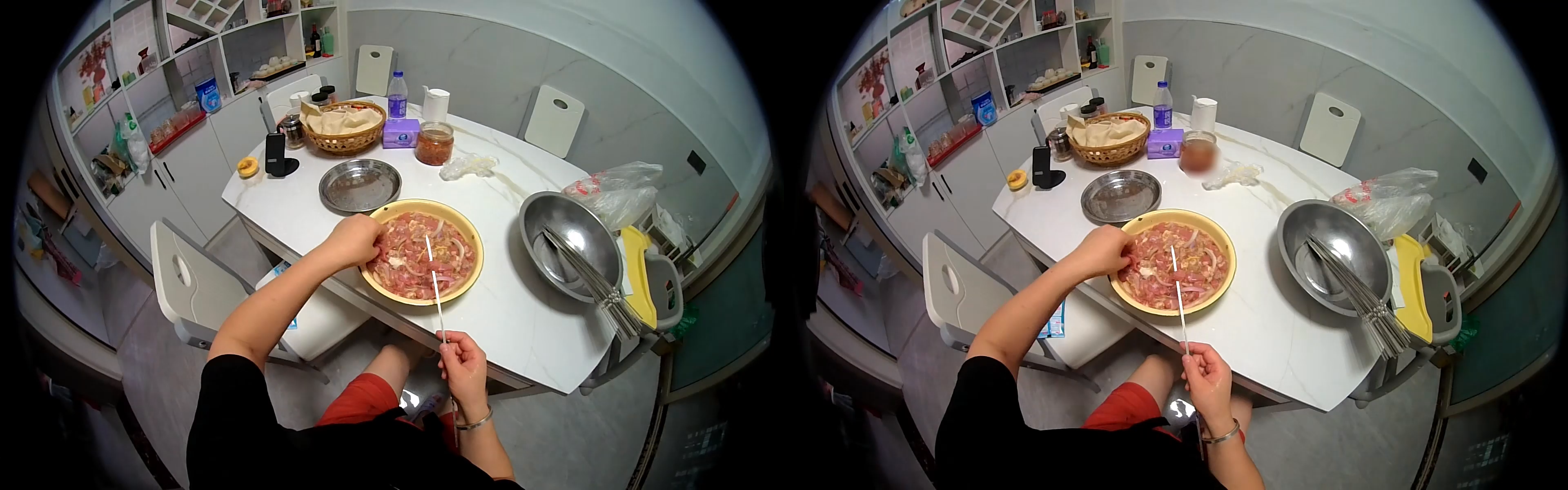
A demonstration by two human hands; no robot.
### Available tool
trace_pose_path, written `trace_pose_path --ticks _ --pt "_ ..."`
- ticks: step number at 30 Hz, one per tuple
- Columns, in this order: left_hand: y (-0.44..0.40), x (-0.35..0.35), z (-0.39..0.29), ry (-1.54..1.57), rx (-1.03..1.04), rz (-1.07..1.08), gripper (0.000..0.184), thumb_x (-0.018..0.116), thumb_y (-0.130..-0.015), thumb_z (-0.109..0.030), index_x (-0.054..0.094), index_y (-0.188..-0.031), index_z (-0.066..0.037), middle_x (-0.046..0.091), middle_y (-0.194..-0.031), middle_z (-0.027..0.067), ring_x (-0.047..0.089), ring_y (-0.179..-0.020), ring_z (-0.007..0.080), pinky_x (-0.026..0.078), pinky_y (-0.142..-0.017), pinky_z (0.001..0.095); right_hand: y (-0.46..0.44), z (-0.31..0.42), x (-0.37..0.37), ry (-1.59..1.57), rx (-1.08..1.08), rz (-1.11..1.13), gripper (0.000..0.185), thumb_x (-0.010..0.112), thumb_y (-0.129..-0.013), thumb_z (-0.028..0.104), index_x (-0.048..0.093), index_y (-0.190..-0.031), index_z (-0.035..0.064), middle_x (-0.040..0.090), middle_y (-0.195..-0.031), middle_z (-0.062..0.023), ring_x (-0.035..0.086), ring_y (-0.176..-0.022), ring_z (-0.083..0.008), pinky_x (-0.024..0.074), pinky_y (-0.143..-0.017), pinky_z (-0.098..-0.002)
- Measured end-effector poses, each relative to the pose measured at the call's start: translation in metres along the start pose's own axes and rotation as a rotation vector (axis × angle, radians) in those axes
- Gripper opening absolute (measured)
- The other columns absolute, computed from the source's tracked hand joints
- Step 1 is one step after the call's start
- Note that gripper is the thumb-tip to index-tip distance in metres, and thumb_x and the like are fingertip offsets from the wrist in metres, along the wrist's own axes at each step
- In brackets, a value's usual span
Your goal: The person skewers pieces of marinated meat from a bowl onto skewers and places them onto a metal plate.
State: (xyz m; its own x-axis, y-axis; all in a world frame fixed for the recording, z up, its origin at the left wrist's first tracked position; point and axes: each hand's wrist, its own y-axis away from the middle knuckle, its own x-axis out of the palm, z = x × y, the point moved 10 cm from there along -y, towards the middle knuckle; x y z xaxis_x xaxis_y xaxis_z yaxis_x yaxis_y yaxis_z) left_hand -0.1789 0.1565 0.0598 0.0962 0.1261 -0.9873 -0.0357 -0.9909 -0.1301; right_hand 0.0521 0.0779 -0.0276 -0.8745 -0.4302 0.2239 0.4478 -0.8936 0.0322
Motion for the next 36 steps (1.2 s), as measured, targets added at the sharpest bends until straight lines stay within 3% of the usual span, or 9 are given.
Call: trace_pose_path --ticks 2,3,5,11,19,26,29,31,36 --pt "-0.001 -0.003 0.012 0.409 -0.06 -0.01 0.014 0.066 -0.068 -0.007 0.064 -0.081 -0.002 0.064 -0.072 0.0105 0.062 -0.064 0.0182 0.048 -0.058 0.0296 0.0 0.0 0.0 -0.005 0.004 0.001 0.018 0.053 -0.085 0.005 0.056 -0.102 0.0006 0.047 -0.063 0.0051 0.042 -0.052 -0.0003 0.0331 -0.043 -0.0133" --pt "-0.004 -0.002 0.014 0.408 -0.06 -0.01 0.014 0.066 -0.068 -0.007 0.064 -0.081 -0.002 0.064 -0.072 0.0105 0.062 -0.064 0.0182 0.048 -0.058 0.0296 0.0 0.001 0.001 0.001 -0.001 0.002 0.018 0.053 -0.085 0.006 0.056 -0.101 0.0004 0.047 -0.062 0.0045 0.042 -0.051 -0.0007 0.0327 -0.042 -0.0136" --pt "-0.007 0.017 0.022 0.785 -0.164 0.132 0.018 0.064 -0.072 -0.001 0.064 -0.091 0.001 0.065 -0.077 0.0085 0.061 -0.065 0.0115 0.049 -0.058 0.0234 -0.001 0.002 0.004 0.007 -0.007 0.005 0.017 0.052 -0.085 0.006 0.056 -0.1 0.0002 0.048 -0.062 0.0039 0.042 -0.049 -0.001 0.0322 -0.041 -0.0138" --pt "-0.007 0.029 0.005 1.292 -0.283 0.258 0.023 0.06 -0.076 0.002 0.061 -0.098 0.005 0.064 -0.082 0.0093 0.06 -0.066 0.0109 0.051 -0.062 0.0208 -0.003 0.0 0.011 0.008 -0.006 0.061 0.018 0.054 -0.085 0.007 0.057 -0.101 0.0011 0.049 -0.061 0.0042 0.043 -0.05 -0.0009 0.0328 -0.042 -0.0139" --pt "-0.015 0.031 0.006 1.251 -0.284 0.179 0.016 0.052 -0.085 -0.003 0.06 -0.096 0.006 0.063 -0.077 0.009 0.06 -0.062 0.0102 0.051 -0.056 0.0194 0.0 -0.009 0.016 0.038 0.022 0.105 0.018 0.053 -0.085 0.008 0.057 -0.101 0.0021 0.048 -0.06 0.0043 0.041 -0.049 -0.0008 0.0319 -0.042 -0.0144" --pt "-0.014 0.037 0.005 1.259 -0.339 0.207 0.018 0.049 -0.089 -0.009 0.061 -0.092 0.004 0.063 -0.081 0.0083 0.06 -0.065 0.0092 0.052 -0.058 0.0202 -0.004 -0.007 0.015 0.096 0.017 0.089 0.017 0.053 -0.085 0.007 0.057 -0.1 0.0012 0.048 -0.059 0.004 0.041 -0.049 -0.0009 0.032 -0.041 -0.0148" --pt "-0.013 0.043 0.004 1.326 -0.31 0.258 0.015 0.052 -0.086 -0.006 0.06 -0.095 0.003 0.063 -0.083 0.0076 0.06 -0.07 0.0093 0.052 -0.064 0.0211 -0.005 -0.008 0.014 0.091 0.015 0.091 0.016 0.053 -0.085 0.007 0.057 -0.1 0.001 0.048 -0.059 0.0041 0.042 -0.049 -0.0011 0.0323 -0.041 -0.0147" --pt "-0.013 0.024 -0.009 1.217 -0.094 0.205 0.02 0.056 -0.081 -0.001 0.057 -0.1 0.004 0.063 -0.083 0.007 0.06 -0.073 0.0096 0.051 -0.066 0.0216 -0.006 -0.01 0.013 0.086 0.01 0.09 0.016 0.053 -0.085 0.007 0.057 -0.099 0.001 0.048 -0.059 0.0042 0.042 -0.049 -0.0011 0.0325 -0.041 -0.0147" --pt "-0.01 0.017 -0.009 1.236 -0.103 0.11 0.017 0.059 -0.074 0.005 0.055 -0.091 0.003 0.063 -0.082 0.0073 0.06 -0.073 0.0099 0.049 -0.064 0.0206 -0.006 -0.009 0.013 0.079 0.013 0.087 0.016 0.052 -0.085 0.007 0.057 -0.099 0.0011 0.048 -0.059 0.0044 0.042 -0.049 -0.0011 0.0329 -0.041 -0.0147"
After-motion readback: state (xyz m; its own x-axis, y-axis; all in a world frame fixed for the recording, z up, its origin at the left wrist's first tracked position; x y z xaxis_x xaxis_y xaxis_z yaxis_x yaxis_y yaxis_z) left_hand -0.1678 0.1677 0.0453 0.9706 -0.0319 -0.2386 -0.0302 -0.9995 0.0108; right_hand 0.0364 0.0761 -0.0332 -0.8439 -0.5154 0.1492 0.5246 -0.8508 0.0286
